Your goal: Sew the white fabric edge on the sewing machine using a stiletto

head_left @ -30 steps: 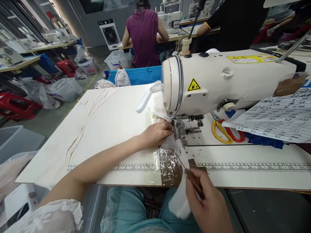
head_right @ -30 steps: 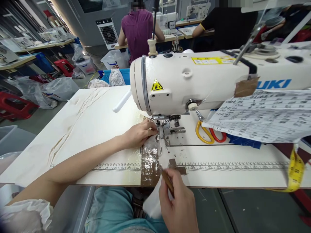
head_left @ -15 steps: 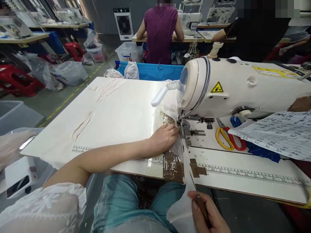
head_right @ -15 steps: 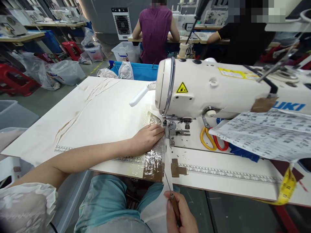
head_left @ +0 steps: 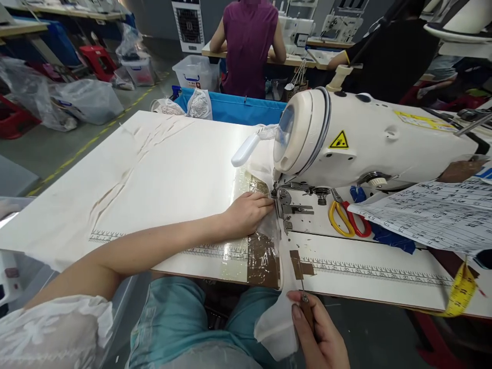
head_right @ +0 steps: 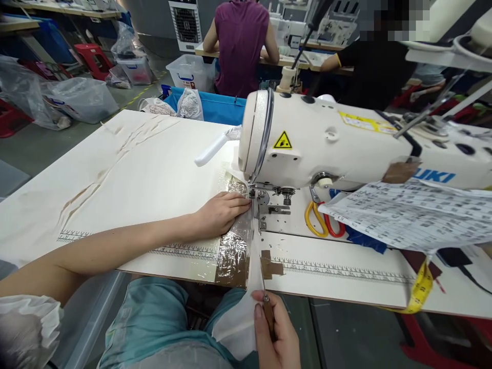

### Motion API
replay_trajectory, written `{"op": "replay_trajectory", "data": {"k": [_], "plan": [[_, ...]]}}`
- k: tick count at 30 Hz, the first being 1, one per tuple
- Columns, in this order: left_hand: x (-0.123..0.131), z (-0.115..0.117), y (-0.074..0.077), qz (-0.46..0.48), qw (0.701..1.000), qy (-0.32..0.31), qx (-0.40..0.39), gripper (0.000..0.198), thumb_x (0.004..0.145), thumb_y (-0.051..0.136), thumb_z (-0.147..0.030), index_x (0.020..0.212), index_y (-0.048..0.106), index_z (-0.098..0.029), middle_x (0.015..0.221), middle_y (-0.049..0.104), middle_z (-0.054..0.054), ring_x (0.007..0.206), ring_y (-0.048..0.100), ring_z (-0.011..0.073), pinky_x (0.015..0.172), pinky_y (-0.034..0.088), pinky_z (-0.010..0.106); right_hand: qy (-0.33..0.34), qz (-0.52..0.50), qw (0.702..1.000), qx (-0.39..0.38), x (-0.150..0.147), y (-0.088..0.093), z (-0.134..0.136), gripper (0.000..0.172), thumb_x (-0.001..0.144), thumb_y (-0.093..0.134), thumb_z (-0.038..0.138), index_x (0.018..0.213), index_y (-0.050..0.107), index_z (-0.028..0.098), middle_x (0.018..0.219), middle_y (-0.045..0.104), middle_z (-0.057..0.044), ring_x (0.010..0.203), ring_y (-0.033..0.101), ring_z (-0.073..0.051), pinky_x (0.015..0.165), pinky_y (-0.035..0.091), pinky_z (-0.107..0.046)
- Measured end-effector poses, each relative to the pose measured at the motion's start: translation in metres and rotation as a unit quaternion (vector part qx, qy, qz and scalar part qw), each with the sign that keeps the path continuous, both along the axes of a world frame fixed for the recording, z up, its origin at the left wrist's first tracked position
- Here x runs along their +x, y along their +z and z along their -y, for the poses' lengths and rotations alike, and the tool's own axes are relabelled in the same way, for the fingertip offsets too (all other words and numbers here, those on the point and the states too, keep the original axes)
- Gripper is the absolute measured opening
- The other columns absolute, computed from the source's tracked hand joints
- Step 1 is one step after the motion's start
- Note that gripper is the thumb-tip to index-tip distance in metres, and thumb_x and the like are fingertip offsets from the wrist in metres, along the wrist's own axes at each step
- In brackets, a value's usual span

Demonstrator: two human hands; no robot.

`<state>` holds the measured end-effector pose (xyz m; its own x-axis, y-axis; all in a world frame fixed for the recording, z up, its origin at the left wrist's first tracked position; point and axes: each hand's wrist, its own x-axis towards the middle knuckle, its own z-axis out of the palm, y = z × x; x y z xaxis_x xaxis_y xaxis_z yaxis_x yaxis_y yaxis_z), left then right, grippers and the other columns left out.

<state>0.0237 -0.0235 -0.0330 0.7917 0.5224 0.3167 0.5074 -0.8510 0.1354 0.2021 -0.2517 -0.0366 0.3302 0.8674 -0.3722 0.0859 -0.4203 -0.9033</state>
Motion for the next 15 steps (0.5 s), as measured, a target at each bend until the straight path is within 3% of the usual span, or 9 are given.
{"op": "replay_trajectory", "data": {"k": [3, 6, 8, 11, 13, 15], "plan": [[-0.001, -0.005, -0.001, 0.007, 1.0, -0.008, -0.009, 0.039, 0.092, 0.045, -0.01, 0.128, 0.06, -0.007, 0.134, 0.061, 0.013, 0.127, 0.054, 0.0284, 0.102, 0.051, 0.047, -0.027, -0.134, 0.991, 0.008, -0.008, -0.004, -0.004, 0.032, 0.091, 0.061, 0.053, 0.106, 0.068, 0.025, 0.097, 0.069, -0.007, 0.09, 0.068, -0.022, 0.071, 0.057, -0.025], [-0.004, -0.009, -0.003, 0.023, 0.999, -0.029, -0.013, 0.039, 0.093, 0.043, -0.008, 0.128, 0.06, -0.007, 0.134, 0.061, 0.013, 0.128, 0.054, 0.0254, 0.108, 0.048, 0.045, -0.032, -0.323, 0.945, 0.032, -0.022, -0.008, -0.004, 0.036, 0.088, 0.062, 0.055, 0.11, 0.067, 0.028, 0.08, 0.061, -0.002, 0.057, 0.058, -0.015, 0.05, 0.052, -0.025], [-0.006, -0.009, -0.004, 0.025, 0.999, -0.039, -0.01, 0.038, 0.094, 0.043, -0.009, 0.128, 0.06, -0.007, 0.134, 0.061, 0.014, 0.128, 0.053, 0.0252, 0.109, 0.047, 0.045, -0.032, -0.353, 0.935, 0.011, -0.03, -0.008, -0.004, 0.037, 0.087, 0.064, 0.056, 0.11, 0.067, 0.027, 0.081, 0.06, -0.002, 0.053, 0.053, -0.013, 0.047, 0.05, -0.024], [-0.004, -0.006, -0.005, 0.01, 0.999, -0.037, 0.019, 0.037, 0.094, 0.044, -0.01, 0.127, 0.059, -0.005, 0.135, 0.059, 0.016, 0.128, 0.051, 0.0289, 0.104, 0.051, 0.046, -0.045, -0.201, 0.978, -0.034, -0.035, -0.003, -0.003, 0.039, 0.088, 0.064, 0.055, 0.111, 0.069, 0.024, 0.106, 0.068, -0.007, 0.089, 0.067, -0.02, 0.071, 0.057, -0.024], [-0.001, -0.004, -0.004, 0.001, 0.999, -0.026, 0.042, 0.037, 0.093, 0.043, -0.009, 0.126, 0.059, -0.003, 0.132, 0.058, 0.018, 0.126, 0.051, 0.0309, 0.1, 0.052, 0.046, -0.027, -0.07, 0.997, -0.032, -0.031, 0.0, -0.005, 0.045, 0.09, 0.06, 0.059, 0.115, 0.069, 0.022, 0.124, 0.065, -0.01, 0.116, 0.061, -0.024, 0.089, 0.054, -0.026], [0.004, -0.003, -0.001, -0.007, 0.998, -0.012, 0.055, 0.034, 0.094, 0.043, -0.01, 0.122, 0.06, -0.002, 0.127, 0.059, 0.019, 0.121, 0.051, 0.0314, 0.097, 0.053, 0.045, -0.004, 0.007, 1.0, -0.022, -0.023, 0.002, -0.008, 0.052, 0.092, 0.055, 0.063, 0.118, 0.068, 0.02, 0.132, 0.062, -0.011, 0.125, 0.056, -0.027, 0.098, 0.051, -0.029]]}}
